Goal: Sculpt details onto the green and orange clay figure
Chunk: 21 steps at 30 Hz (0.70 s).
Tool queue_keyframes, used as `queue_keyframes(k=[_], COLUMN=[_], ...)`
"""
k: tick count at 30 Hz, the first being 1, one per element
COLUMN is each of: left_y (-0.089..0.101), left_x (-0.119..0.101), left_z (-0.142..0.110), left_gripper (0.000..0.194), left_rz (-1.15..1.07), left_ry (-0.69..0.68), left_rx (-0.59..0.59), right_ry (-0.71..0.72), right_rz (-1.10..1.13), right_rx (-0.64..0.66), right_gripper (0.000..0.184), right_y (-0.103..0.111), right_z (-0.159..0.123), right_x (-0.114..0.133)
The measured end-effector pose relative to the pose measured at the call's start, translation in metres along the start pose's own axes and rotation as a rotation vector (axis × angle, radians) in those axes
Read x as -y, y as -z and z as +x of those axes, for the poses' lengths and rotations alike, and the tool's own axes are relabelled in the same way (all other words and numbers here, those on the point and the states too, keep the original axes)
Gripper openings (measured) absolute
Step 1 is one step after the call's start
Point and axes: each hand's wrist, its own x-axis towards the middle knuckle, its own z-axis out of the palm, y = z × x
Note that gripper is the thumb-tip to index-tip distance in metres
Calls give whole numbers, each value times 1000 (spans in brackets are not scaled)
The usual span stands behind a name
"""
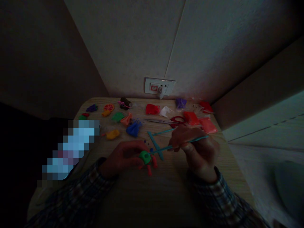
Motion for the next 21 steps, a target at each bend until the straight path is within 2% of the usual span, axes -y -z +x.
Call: queue_keyframes(k=[3, 10, 17, 21], left_y=[-1, -7, -7, -6], left_x=[-1, -4, -3, -1], left_z=[0, 4, 4, 3], left_gripper=[19, 23, 23, 23], left_rz=[-30, -41, 6, -6], left_ry=[-16, -4, -33, -50], left_rx=[22, -39, -56, -22], right_ry=[13, 57, 32, 21], right_rz=[-6, -49, -20, 41], right_rx=[-33, 28, 87, -43], right_gripper=[15, 16, 15, 15], right_y=[0, -1, -3, -6], right_z=[0, -3, -3, -3], right_x=[1, 0, 0, -1])
